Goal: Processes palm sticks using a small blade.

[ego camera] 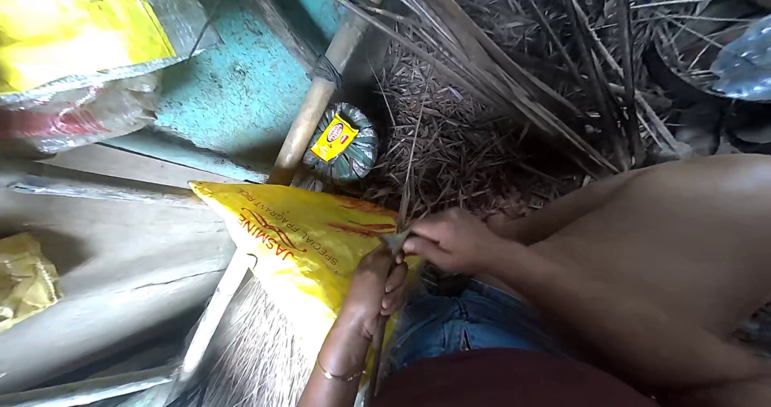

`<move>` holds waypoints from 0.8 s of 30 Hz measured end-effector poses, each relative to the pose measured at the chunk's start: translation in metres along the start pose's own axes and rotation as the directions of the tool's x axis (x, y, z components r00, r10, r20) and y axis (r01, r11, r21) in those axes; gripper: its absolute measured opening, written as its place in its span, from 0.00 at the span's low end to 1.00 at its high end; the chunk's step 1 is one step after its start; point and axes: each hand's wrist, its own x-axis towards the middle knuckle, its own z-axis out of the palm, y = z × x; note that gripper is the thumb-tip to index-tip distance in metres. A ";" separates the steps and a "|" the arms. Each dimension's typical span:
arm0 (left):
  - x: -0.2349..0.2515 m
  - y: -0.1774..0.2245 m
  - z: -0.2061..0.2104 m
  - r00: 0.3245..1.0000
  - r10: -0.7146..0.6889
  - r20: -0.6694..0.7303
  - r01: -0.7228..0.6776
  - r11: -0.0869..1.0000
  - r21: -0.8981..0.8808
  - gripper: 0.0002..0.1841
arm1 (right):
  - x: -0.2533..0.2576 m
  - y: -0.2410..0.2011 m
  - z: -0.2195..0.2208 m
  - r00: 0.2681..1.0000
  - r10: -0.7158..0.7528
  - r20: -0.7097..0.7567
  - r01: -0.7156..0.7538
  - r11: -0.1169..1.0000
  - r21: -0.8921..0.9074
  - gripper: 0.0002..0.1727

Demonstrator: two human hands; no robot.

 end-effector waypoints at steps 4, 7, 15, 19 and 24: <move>-0.004 0.000 0.000 1.000 0.001 -0.003 -0.001 1.000 0.016 0.21 | 0.006 0.015 0.002 0.999 0.050 -0.013 -0.052 0.984 -0.171 0.26; -0.007 -0.002 -0.001 1.000 -0.008 -0.005 0.008 1.000 0.010 0.20 | 0.011 0.039 -0.021 0.952 0.261 -0.161 -0.297 0.914 -0.275 0.26; -0.003 0.000 0.000 1.000 -0.011 0.023 0.011 1.000 0.018 0.20 | 0.004 -0.001 0.004 0.994 0.054 0.093 -0.059 0.996 0.059 0.28; -0.009 -0.005 -0.001 0.999 -0.036 0.018 0.035 0.999 0.030 0.20 | 0.010 0.036 -0.015 0.960 0.279 -0.018 -0.279 0.949 -0.146 0.28; -0.007 -0.006 -0.003 0.999 -0.048 0.016 0.048 0.999 0.023 0.21 | 0.015 0.046 -0.035 0.848 0.509 -0.149 -0.481 0.856 0.192 0.24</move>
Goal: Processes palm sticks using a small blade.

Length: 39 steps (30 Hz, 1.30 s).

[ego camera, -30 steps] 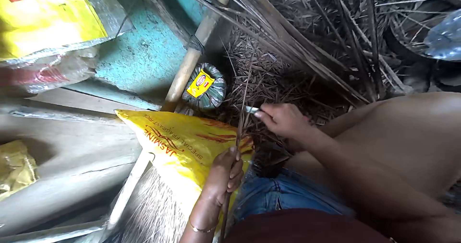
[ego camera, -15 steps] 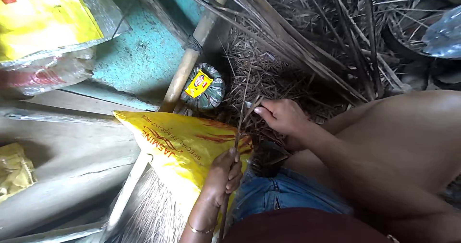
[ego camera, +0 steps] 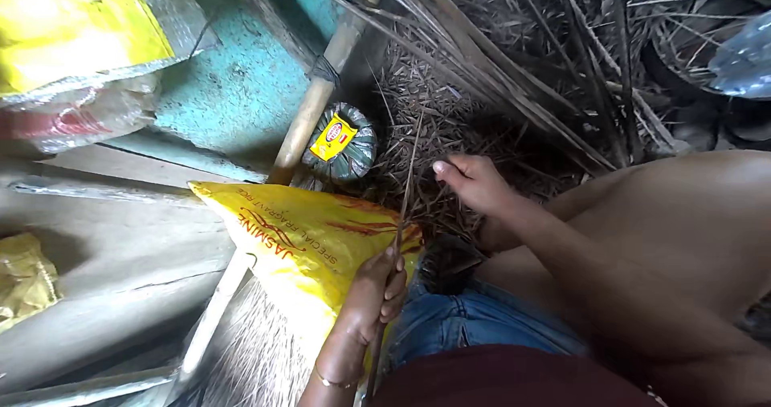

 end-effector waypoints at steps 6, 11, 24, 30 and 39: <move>0.001 0.000 -0.001 0.998 0.014 0.063 -0.019 0.997 0.080 0.21 | -0.015 -0.023 0.021 0.958 0.061 0.282 -0.182 0.886 0.427 0.20; -0.003 -0.002 -0.001 0.998 0.059 0.019 -0.061 0.993 0.101 0.20 | -0.004 -0.007 0.005 0.991 0.082 0.107 -0.118 0.906 0.406 0.21; -0.006 -0.004 -0.002 0.991 0.128 -0.038 -0.121 0.983 0.138 0.20 | -0.027 -0.031 0.015 0.977 -0.031 0.209 -0.026 0.964 0.266 0.17; -0.001 -0.001 0.003 0.986 0.130 -0.101 -0.123 0.990 0.072 0.18 | -0.048 -0.041 0.035 0.804 -0.333 0.493 0.314 0.941 0.124 0.26; -0.003 -0.007 0.000 0.992 0.117 -0.042 -0.115 0.992 0.044 0.21 | -0.019 -0.021 0.001 0.995 -0.042 0.093 0.053 0.991 -0.127 0.18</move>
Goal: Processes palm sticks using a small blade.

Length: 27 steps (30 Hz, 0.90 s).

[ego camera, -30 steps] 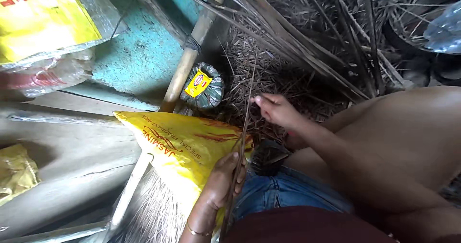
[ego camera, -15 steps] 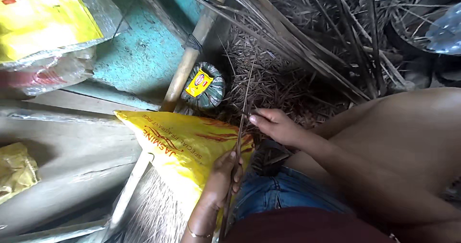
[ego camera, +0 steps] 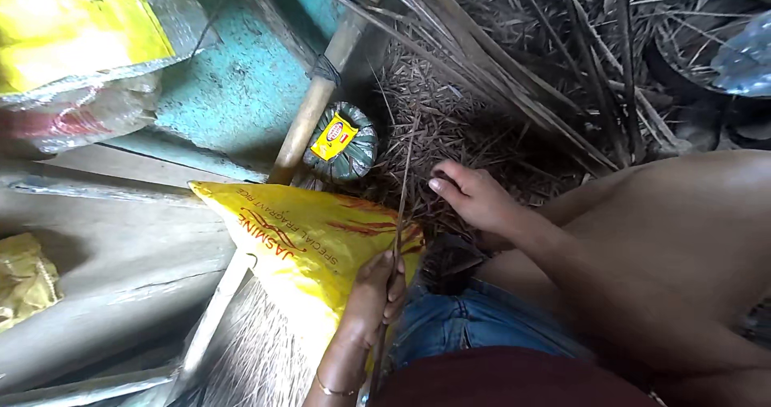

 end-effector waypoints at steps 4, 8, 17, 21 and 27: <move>0.001 0.007 0.005 0.995 0.061 -0.083 -0.054 0.995 0.079 0.20 | -0.013 -0.019 0.017 0.978 -0.093 0.188 0.078 0.993 0.087 0.24; 0.001 0.009 0.000 0.992 0.069 -0.109 -0.062 0.995 0.072 0.21 | -0.012 -0.018 0.020 0.971 -0.103 0.216 0.073 0.987 0.142 0.26; 0.006 0.008 -0.002 0.999 0.024 -0.027 -0.025 0.999 -0.044 0.22 | -0.014 -0.019 0.008 0.918 -0.090 0.385 -0.209 0.717 0.665 0.21; 0.006 0.009 -0.003 0.999 0.009 -0.043 -0.011 0.999 -0.031 0.23 | -0.007 -0.006 0.004 0.876 -0.172 0.451 -0.297 0.544 0.785 0.28; 0.008 0.006 -0.005 0.999 -0.005 -0.042 0.002 0.998 -0.057 0.24 | 0.000 -0.006 -0.011 0.973 0.191 0.128 -0.230 0.805 0.548 0.20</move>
